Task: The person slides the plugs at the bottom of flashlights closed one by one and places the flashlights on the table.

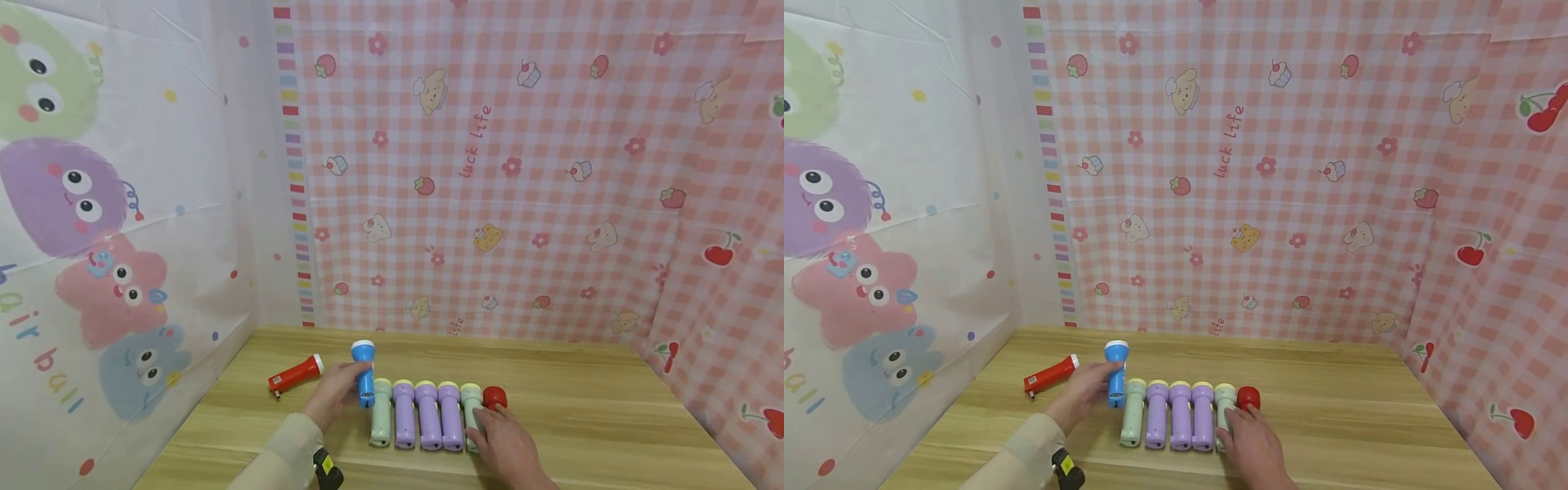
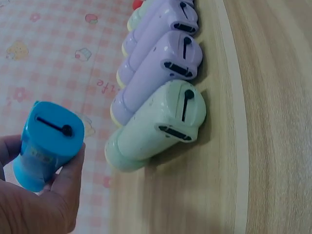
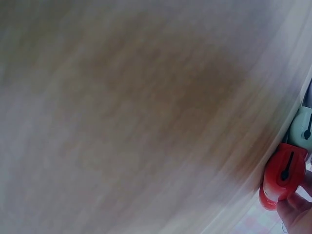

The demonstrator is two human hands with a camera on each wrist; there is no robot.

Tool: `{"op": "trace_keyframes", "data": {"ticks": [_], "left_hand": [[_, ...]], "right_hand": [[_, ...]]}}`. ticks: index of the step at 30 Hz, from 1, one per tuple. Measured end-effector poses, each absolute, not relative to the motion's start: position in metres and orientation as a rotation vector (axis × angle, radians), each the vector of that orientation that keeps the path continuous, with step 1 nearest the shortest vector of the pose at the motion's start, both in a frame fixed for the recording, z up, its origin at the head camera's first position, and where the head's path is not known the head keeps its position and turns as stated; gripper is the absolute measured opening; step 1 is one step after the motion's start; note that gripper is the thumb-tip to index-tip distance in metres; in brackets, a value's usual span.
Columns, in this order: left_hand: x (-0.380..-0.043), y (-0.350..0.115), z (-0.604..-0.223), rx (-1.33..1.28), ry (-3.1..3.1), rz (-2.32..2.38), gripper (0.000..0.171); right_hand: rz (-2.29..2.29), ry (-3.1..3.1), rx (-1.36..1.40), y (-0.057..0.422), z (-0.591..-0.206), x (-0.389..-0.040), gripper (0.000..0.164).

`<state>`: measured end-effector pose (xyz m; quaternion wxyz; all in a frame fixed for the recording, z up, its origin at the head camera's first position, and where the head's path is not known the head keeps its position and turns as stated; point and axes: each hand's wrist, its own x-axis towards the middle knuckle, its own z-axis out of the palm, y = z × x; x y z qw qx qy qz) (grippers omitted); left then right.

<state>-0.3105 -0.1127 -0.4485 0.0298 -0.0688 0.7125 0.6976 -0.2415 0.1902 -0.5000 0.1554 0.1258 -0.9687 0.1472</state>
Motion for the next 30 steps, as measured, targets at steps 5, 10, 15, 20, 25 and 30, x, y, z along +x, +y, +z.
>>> {"op": "trace_keyframes", "data": {"ticks": [5, 10, 15, 20, 25, 30], "left_hand": [[-0.313, -0.119, -0.451, -0.300, 2.234, 2.139, 0.059], [-0.313, -0.126, -0.453, -0.336, 2.238, 2.127, 0.058], [-0.313, -0.131, -0.456, -0.356, 2.235, 2.123, 0.058], [-0.313, -0.134, -0.460, -0.353, 2.242, 2.097, 0.055], [-0.314, -0.138, -0.466, -0.321, 2.274, 2.047, 0.048], [-0.314, -0.142, -0.471, -0.308, 2.308, 1.967, 0.048]], "right_hand": [[0.409, -2.766, 0.362, 0.190, -0.500, -0.242, 0.038], [0.391, -2.779, 0.358, 0.190, -0.499, -0.243, 0.039], [0.380, -2.800, 0.345, 0.191, -0.500, -0.243, 0.040], [0.392, -2.821, 0.340, 0.191, -0.501, -0.244, 0.042], [0.398, -2.832, 0.336, 0.190, -0.500, -0.244, 0.042], [0.396, -2.816, 0.352, 0.190, -0.499, -0.243, 0.041]]}}
